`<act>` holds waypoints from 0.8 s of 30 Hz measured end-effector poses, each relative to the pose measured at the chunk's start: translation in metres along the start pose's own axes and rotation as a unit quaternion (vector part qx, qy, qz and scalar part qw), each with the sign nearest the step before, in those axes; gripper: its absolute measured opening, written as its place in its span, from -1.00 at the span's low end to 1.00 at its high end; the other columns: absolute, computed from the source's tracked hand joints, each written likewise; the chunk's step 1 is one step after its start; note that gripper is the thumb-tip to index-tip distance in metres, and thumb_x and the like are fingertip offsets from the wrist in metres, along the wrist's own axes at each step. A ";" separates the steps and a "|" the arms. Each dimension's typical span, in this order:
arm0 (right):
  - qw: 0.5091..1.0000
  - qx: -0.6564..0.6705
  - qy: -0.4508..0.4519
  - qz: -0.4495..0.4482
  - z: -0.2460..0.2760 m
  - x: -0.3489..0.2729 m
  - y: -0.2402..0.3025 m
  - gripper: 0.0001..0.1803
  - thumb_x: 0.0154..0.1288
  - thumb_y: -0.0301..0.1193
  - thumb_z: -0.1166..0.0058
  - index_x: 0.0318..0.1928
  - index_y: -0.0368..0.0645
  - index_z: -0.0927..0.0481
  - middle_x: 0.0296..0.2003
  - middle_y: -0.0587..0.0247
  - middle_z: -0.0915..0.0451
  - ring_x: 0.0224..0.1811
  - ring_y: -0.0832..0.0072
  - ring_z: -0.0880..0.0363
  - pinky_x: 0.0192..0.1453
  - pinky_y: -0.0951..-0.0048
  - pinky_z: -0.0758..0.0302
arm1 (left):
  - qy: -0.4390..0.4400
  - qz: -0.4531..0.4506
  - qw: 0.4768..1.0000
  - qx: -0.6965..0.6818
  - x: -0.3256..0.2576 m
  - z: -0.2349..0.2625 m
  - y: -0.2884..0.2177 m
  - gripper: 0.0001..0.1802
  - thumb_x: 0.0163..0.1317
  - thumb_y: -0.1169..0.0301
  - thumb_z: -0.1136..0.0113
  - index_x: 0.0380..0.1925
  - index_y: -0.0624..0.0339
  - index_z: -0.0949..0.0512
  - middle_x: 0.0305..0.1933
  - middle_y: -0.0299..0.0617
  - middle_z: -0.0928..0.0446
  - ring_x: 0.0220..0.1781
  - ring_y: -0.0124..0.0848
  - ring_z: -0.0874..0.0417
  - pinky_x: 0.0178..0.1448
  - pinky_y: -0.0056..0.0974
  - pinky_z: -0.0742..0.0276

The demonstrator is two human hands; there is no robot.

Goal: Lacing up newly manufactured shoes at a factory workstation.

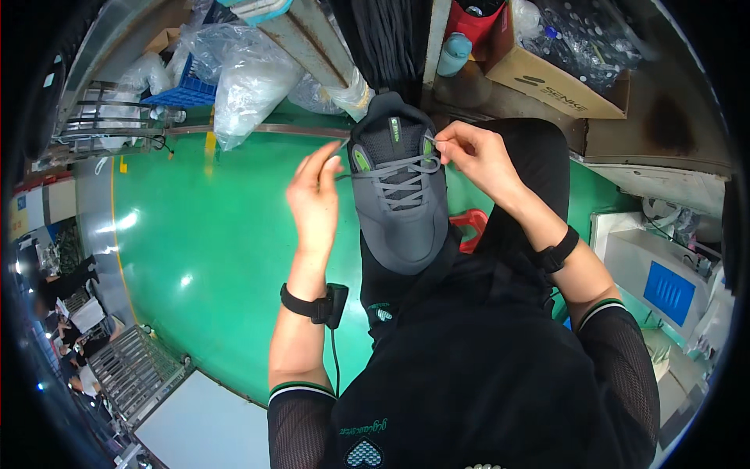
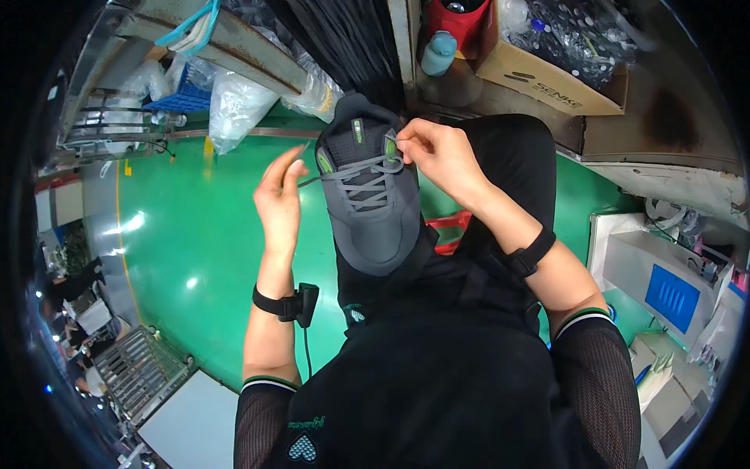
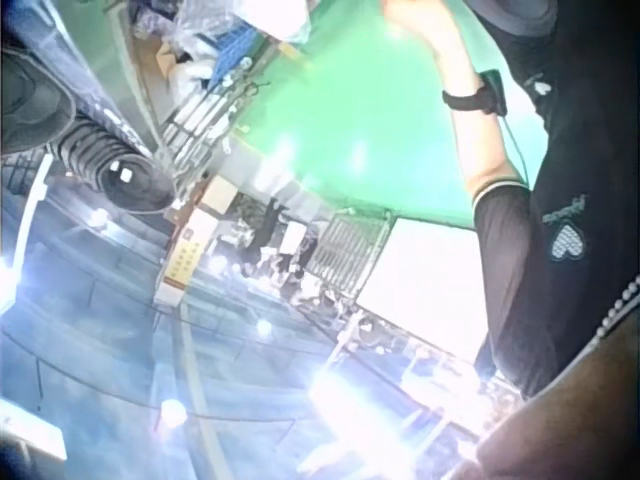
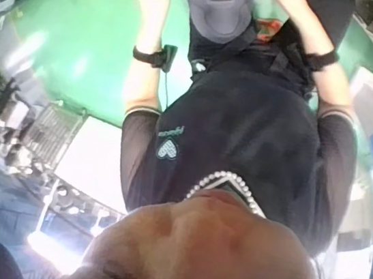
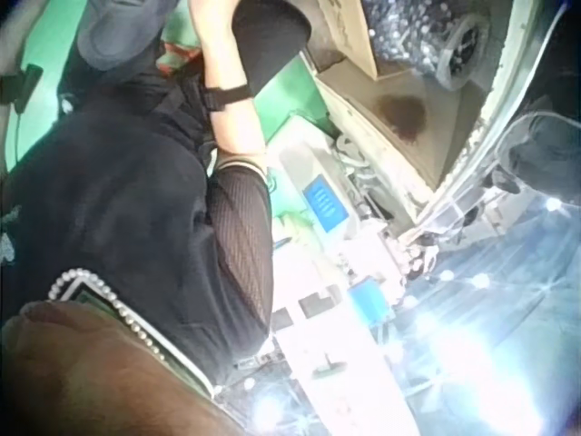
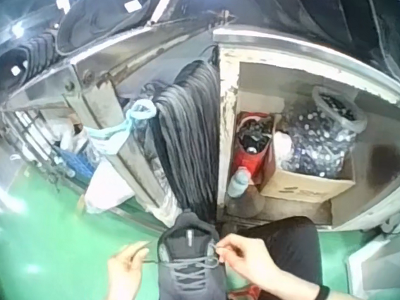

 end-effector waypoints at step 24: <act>0.678 -0.442 0.337 0.481 -0.018 0.068 0.053 -0.76 0.00 -0.36 -0.29 -0.41 -0.21 -0.51 -0.40 0.25 -0.46 -0.31 0.27 -0.61 -0.32 0.25 -0.53 | 0.023 -0.141 0.957 0.252 0.001 -0.004 -0.035 -0.93 0.09 0.40 -0.29 -0.51 0.07 -0.60 -0.52 -0.30 -0.56 -0.41 -0.28 -0.54 -0.17 -0.21 -0.32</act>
Point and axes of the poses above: each hand's wrist, its own x-axis towards the middle knuckle, its own z-axis out of the back of the hand, y = z × x, the point moved 4 cm from there along x, towards the middle knuckle
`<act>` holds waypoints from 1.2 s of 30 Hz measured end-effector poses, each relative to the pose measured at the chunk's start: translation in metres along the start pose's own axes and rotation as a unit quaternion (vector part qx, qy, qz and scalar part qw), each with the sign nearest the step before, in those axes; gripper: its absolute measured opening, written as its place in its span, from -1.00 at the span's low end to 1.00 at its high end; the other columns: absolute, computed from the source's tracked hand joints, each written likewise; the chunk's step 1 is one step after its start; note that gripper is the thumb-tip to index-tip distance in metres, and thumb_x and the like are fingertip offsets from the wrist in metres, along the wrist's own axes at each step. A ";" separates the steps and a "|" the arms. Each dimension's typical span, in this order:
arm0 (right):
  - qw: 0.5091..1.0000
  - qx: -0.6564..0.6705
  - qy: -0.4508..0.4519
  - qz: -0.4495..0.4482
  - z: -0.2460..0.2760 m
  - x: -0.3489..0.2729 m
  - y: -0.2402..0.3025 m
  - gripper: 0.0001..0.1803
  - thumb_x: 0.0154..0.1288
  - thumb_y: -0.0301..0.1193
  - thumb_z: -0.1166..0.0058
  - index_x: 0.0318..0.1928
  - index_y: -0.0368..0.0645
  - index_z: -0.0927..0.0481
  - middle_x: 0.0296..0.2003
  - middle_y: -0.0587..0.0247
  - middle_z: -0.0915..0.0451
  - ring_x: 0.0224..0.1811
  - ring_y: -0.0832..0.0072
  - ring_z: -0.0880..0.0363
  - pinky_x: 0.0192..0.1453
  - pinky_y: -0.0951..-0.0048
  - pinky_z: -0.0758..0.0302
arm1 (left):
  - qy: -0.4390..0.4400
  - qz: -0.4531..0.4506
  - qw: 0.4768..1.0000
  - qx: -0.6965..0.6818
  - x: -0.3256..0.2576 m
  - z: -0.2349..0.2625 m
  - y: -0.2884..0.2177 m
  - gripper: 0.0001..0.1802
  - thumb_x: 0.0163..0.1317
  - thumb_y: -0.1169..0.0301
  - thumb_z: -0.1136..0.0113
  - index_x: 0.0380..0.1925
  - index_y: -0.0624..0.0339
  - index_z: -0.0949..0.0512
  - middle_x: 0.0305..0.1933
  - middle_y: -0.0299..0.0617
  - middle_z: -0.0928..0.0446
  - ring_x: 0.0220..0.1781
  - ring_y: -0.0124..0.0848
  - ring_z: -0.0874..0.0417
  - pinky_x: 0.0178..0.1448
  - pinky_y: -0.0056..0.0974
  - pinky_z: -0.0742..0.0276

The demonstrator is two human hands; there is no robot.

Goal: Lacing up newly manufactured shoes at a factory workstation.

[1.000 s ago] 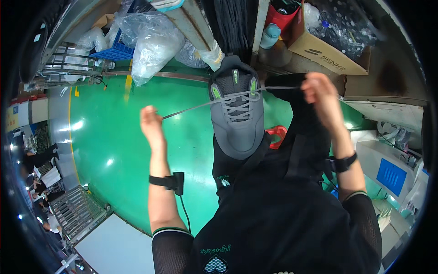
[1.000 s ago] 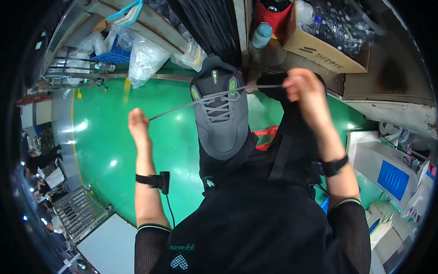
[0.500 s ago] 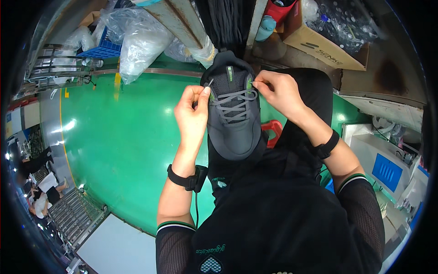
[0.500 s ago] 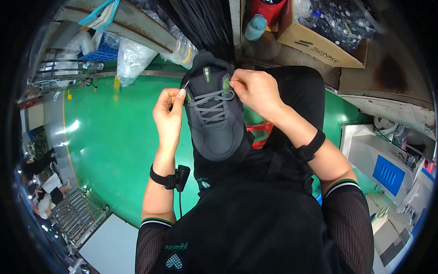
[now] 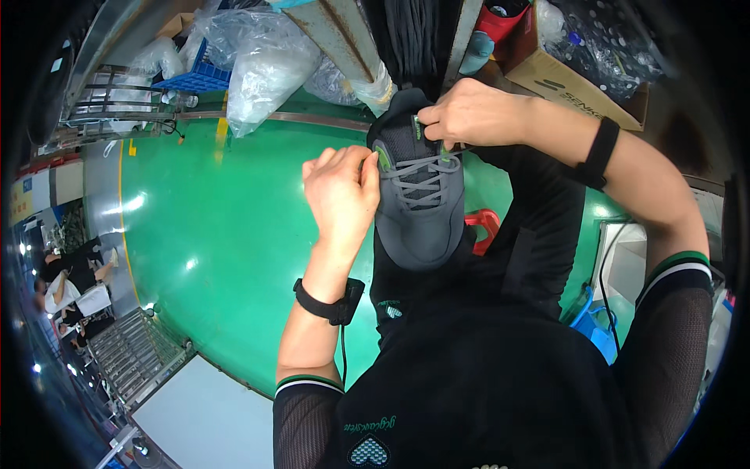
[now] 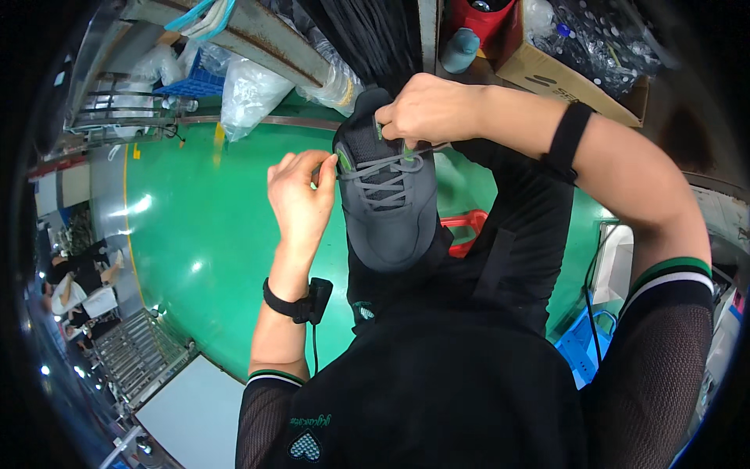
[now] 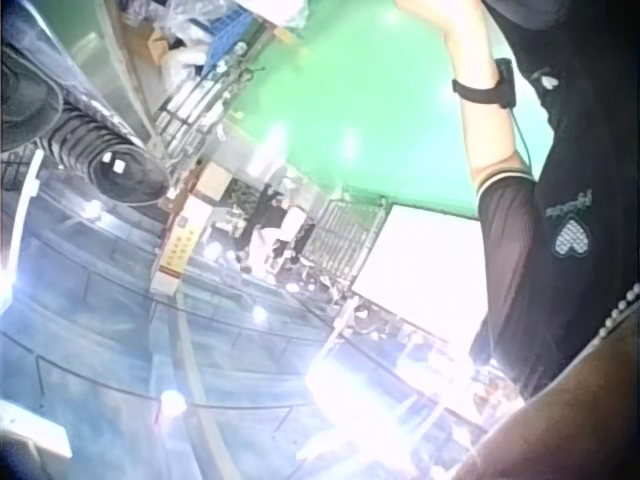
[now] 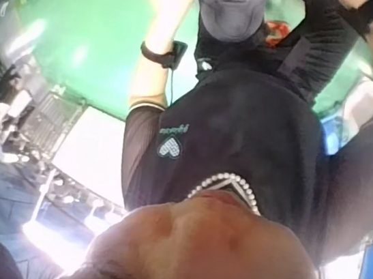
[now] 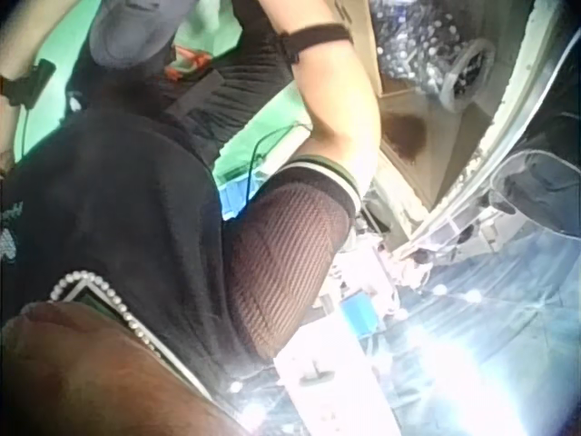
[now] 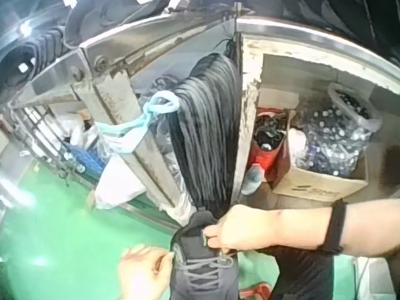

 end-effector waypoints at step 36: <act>0.401 0.713 -0.292 -0.495 -0.145 -0.084 0.005 -0.50 0.47 -0.03 0.07 0.21 -0.11 -0.44 0.06 0.35 -0.50 0.05 0.58 -0.42 0.20 0.41 -0.38 | 0.253 0.493 0.660 -0.508 -0.032 -0.108 0.106 -0.30 0.38 -0.18 0.05 0.18 0.24 -0.46 0.05 -0.24 -0.55 0.11 -0.35 -0.51 0.31 -0.22 -0.33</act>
Point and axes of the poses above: each hand's wrist, its own x-axis towards the middle knuckle, its own z-axis out of the back of the hand, y = z × x, the point moved 4 cm from there along x, towards the middle knuckle
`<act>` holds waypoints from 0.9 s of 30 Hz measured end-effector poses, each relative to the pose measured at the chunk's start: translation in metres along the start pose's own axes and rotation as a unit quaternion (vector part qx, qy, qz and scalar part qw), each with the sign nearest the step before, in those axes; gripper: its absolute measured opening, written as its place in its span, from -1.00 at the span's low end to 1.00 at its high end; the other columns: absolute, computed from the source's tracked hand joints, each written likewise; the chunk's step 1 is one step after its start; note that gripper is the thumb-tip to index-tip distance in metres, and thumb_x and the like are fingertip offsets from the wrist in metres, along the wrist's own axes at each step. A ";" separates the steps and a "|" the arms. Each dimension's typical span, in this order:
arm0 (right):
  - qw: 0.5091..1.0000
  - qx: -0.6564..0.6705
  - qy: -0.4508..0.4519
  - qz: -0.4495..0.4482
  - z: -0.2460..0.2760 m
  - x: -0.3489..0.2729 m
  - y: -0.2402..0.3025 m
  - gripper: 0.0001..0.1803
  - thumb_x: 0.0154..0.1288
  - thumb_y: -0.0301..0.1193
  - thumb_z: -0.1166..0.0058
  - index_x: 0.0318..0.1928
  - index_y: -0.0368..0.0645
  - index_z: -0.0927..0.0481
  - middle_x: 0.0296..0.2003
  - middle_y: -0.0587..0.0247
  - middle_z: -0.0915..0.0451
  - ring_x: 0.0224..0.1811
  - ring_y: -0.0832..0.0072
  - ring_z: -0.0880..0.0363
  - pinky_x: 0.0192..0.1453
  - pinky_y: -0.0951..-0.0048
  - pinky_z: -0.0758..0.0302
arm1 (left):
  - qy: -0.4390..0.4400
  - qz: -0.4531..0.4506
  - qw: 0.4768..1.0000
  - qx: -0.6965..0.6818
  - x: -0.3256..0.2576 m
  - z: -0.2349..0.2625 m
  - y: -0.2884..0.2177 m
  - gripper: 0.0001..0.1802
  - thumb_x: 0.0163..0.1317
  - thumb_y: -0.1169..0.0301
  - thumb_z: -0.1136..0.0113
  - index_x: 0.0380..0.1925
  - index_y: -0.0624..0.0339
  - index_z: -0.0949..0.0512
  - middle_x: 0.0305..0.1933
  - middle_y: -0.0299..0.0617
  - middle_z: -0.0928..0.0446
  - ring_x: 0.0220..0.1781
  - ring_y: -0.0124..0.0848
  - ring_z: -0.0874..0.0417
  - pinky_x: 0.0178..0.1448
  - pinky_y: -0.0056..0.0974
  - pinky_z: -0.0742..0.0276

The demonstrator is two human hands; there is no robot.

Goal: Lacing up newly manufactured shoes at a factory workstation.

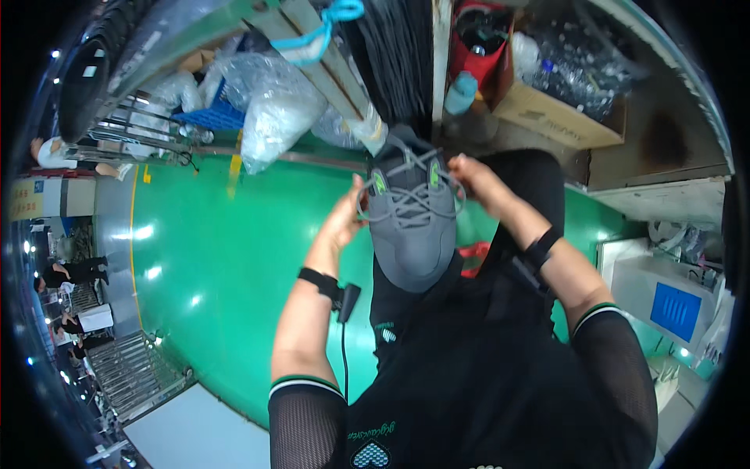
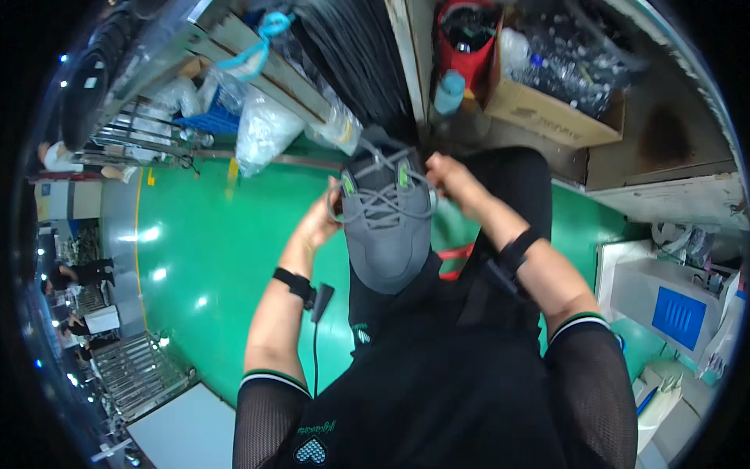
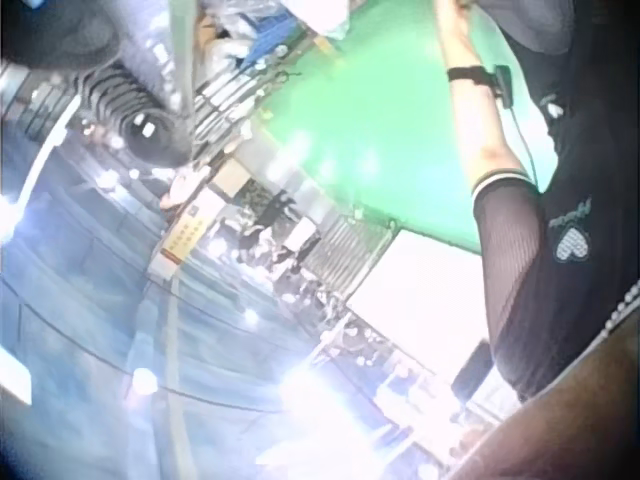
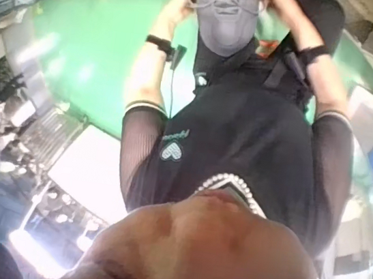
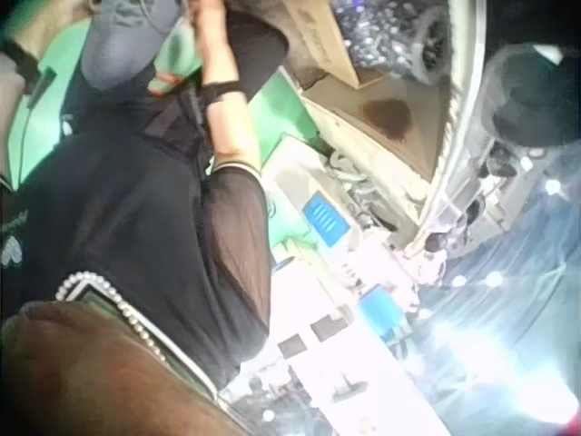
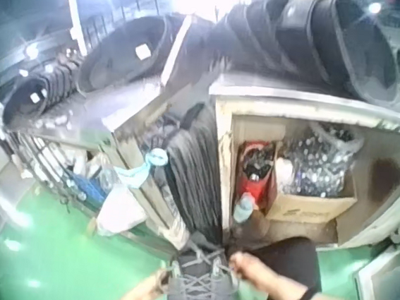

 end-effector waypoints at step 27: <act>0.405 -0.438 -0.338 0.727 0.031 -0.304 0.300 -0.54 -0.02 -0.74 -0.18 -0.02 -0.29 -0.54 -0.17 -0.02 -0.55 -0.15 0.09 -0.55 -0.06 0.21 -0.50 | -0.124 -0.506 0.563 0.641 -0.100 -0.183 -0.540 -0.01 0.20 -0.06 -0.16 0.51 -0.05 0.09 0.52 0.14 -0.05 0.57 0.01 -0.01 0.50 0.34 0.29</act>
Point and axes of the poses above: each hand's wrist, its own x-axis towards the middle knuckle, its own z-axis out of the back of the hand, y = z × x, the point moved 4 cm from there along x, towards the middle knuckle
